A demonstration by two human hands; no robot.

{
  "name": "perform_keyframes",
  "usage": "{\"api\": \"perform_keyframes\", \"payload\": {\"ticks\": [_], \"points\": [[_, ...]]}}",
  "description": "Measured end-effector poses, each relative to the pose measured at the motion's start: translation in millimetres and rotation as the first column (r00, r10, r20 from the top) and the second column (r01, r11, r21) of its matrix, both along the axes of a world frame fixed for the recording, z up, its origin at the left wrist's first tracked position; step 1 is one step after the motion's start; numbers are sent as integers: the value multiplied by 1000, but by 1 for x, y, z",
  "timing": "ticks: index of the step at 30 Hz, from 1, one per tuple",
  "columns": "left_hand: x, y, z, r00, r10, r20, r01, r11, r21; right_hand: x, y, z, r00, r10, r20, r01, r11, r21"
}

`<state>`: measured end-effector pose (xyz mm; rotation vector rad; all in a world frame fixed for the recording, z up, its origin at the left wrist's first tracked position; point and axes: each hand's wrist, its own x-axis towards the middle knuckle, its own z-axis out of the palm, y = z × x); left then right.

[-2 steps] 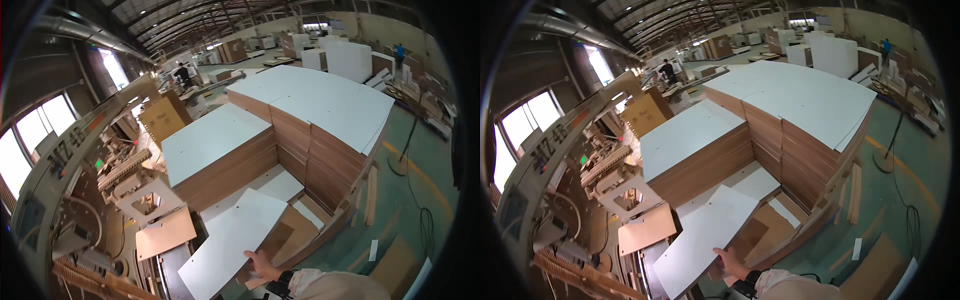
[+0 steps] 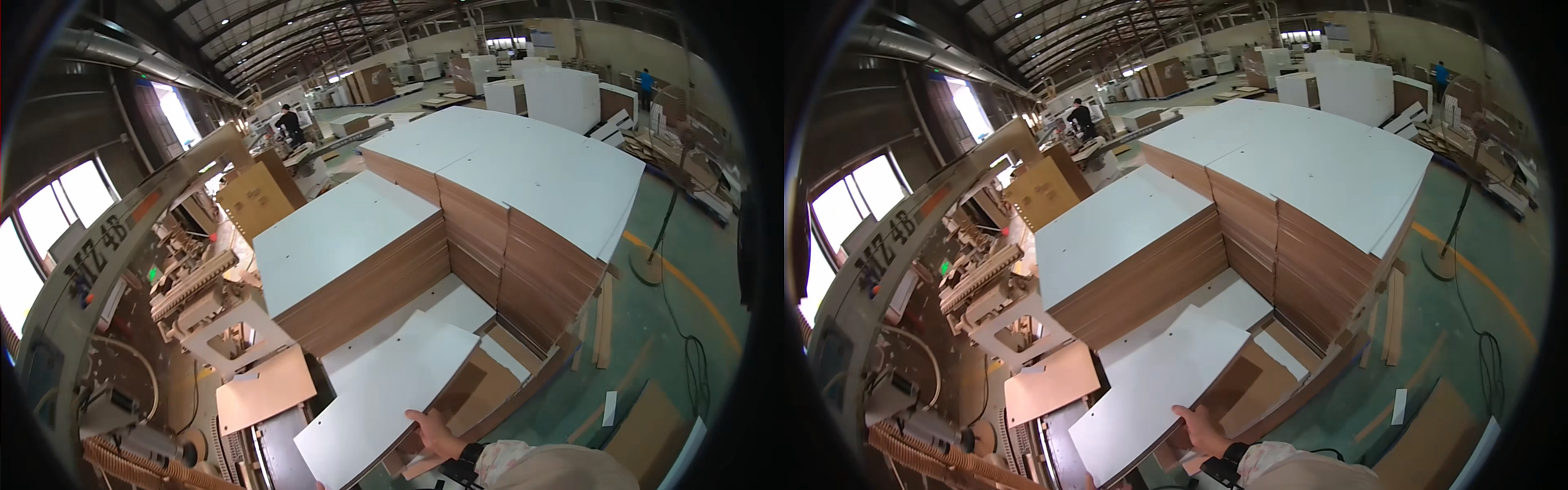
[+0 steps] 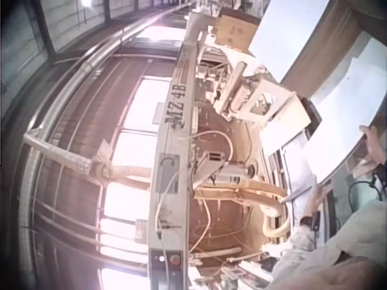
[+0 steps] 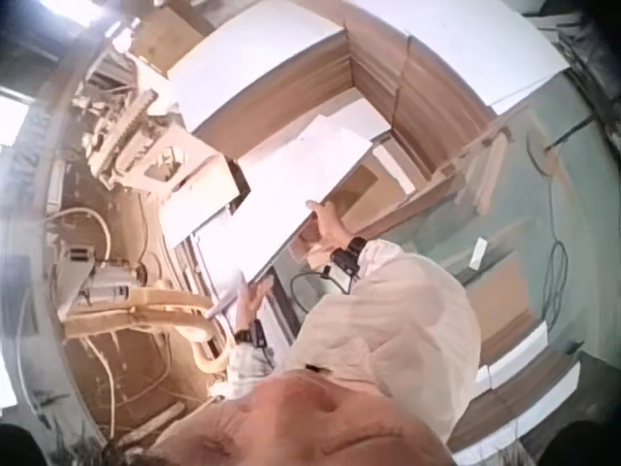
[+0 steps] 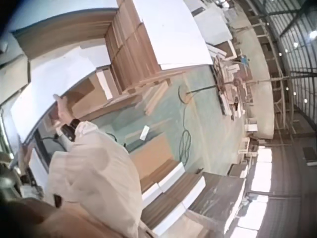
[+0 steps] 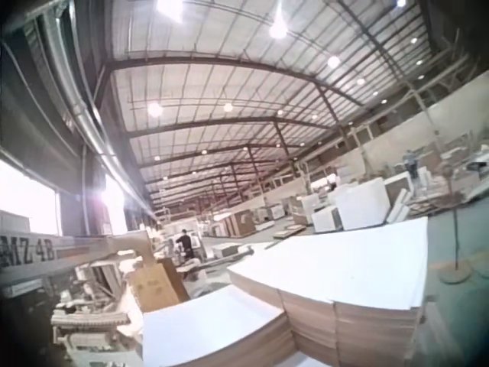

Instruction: The person repeatedly picks up white rectangular wood panels from a stack and feeds them into a conveyor belt machine. The panels are processed by the machine and then stacked onto a growing pile of finished pieces. The person handles the panels one at a time throughout the clip.

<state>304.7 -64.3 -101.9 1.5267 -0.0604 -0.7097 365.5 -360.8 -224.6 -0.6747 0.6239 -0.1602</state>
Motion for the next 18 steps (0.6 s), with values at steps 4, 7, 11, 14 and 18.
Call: {"api": "perform_keyframes", "payload": {"ticks": [4,7,11,14,18], "points": [[85,-10,-95,935,-198,293,67,913,402,20,-46,-16,989,-122,85,104,975,197],[126,-44,-114,927,-102,361,-91,873,479,37,-80,-39,985,173,1,-172,980,101],[214,-45,-218,956,212,204,-275,890,365,70,-120,-41,803,513,-302,-563,819,-106],[259,-69,-251,939,221,264,-312,869,383,90,-141,-25,775,486,-404,-595,777,-206],[259,-99,-225,643,-446,623,-302,600,741,101,-157,-20,757,477,-446,-615,752,-239]]}}
